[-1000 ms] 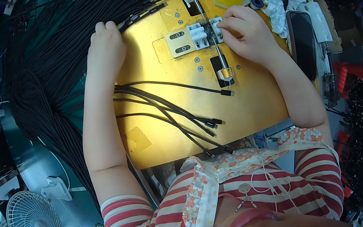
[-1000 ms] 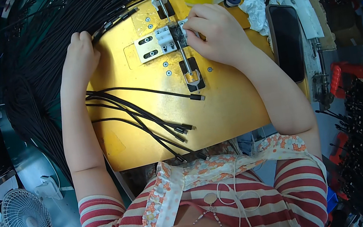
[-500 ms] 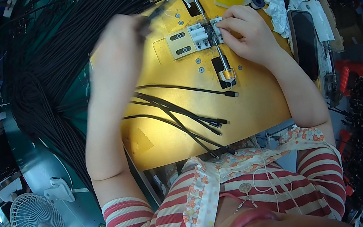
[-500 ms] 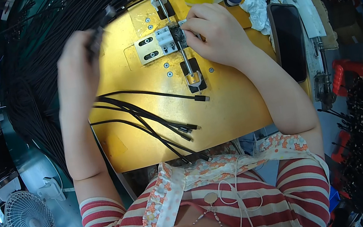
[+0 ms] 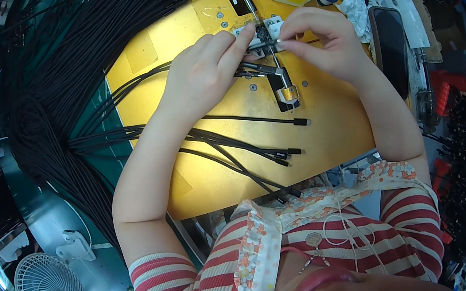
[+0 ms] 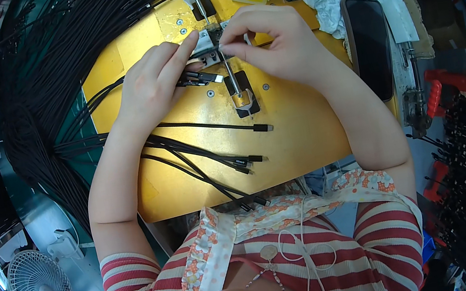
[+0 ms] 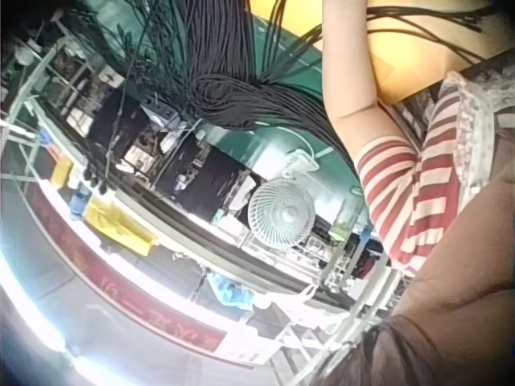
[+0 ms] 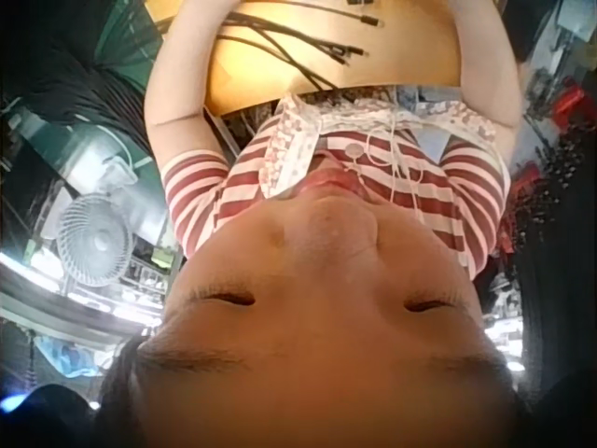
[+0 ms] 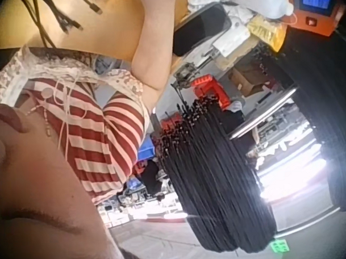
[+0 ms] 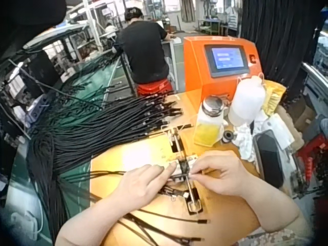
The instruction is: Manually inserting cable connectors into a specialized assembly or testing fixture on a factory workbench.
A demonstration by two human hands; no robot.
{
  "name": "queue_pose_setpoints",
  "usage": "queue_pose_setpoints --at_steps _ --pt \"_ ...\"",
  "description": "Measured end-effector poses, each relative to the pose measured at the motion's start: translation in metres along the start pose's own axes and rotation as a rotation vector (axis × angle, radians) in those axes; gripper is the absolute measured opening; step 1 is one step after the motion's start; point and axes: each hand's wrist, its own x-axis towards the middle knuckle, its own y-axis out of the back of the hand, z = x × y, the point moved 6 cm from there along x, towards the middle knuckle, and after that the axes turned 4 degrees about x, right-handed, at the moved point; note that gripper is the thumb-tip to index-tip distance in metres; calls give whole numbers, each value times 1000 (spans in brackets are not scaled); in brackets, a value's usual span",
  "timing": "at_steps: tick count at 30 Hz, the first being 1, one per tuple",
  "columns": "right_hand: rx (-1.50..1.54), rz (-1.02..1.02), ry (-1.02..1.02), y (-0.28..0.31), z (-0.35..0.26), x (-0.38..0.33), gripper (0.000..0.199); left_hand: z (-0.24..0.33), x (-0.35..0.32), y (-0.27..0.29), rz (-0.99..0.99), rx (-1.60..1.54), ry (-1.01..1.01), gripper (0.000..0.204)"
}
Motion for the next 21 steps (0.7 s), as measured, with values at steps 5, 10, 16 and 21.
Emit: queue_pose_setpoints --at_steps 5,10,16,21 --pt "-207 32 -51 1 18 0 8 -7 -6 -6 20 -17 -63 42" --pt "-259 28 -118 -5 26 0 9 -10 -8 -12 -63 42 -33 42" --pt "-343 4 -82 -6 23 1 9 -8 -7 -11 -71 29 -1 44" --pt "-521 -18 77 -7 9 0 7 -8 -5 -11 -89 19 33 49"
